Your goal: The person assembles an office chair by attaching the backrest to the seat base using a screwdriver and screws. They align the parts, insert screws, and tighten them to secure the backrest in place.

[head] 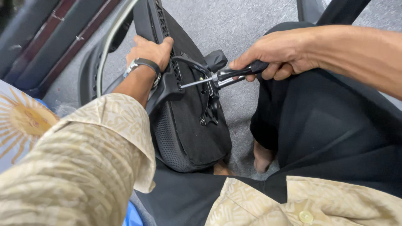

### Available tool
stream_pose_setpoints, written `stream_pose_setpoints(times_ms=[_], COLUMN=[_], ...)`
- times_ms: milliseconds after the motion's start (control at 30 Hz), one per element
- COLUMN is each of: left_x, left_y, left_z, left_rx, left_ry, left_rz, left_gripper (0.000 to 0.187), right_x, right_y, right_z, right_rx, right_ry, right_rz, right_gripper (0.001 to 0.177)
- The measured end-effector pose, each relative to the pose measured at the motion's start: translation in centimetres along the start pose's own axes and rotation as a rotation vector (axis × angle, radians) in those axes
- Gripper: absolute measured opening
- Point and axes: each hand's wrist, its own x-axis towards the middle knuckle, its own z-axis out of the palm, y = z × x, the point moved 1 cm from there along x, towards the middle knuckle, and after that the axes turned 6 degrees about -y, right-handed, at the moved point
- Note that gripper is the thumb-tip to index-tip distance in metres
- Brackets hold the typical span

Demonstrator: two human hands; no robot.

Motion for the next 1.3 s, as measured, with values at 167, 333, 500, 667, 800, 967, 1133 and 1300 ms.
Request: stream_pose_setpoints(times_ms=[167, 333, 500, 667, 800, 967, 1133, 1300], left_x=[0.2, 1.8, 2.5, 0.0, -6.9, -18.6, -24.9, -26.4], left_y=[-0.3, -0.7, -1.3, -2.7, -5.1, -7.0, -6.5, -6.9], left_z=[0.1, 0.5, 0.7, -2.3, -4.3, -3.2, -1.2, -0.2], left_rx=[0.01, -0.075, -0.159, -0.108, -0.336, -0.652, -0.84, -0.881], left_ry=[-0.051, -0.079, -0.145, -0.195, 0.243, 0.525, 0.432, 0.346], left_rz=[-0.04, -0.04, -0.006, 0.15, 0.354, 0.488, 0.3, 0.12], left_gripper=[0.103, 0.113, 0.118, 0.09, 0.061, 0.027, 0.025, 0.027], right_x=[-1.6, -4.1, -6.3, -7.9, -9.0, -9.6, -9.4, -9.9], right_y=[0.1, 1.2, 1.8, 2.5, 4.2, 6.6, 6.3, 4.0], right_z=[-0.6, -1.1, -0.3, 1.0, 1.3, 1.3, 2.3, 5.0], right_rx=[-0.168, -0.041, -0.006, -0.068, -0.064, 0.12, 0.086, 0.121], right_ry=[0.097, 0.117, 0.143, 0.181, 0.238, 0.225, 0.172, 0.191], right_rz=[0.0, 0.019, 0.062, 0.03, 0.063, -0.029, -0.041, -0.019], right_gripper=[0.054, 0.04, 0.032, 0.043, 0.044, 0.035, 0.043, 0.037])
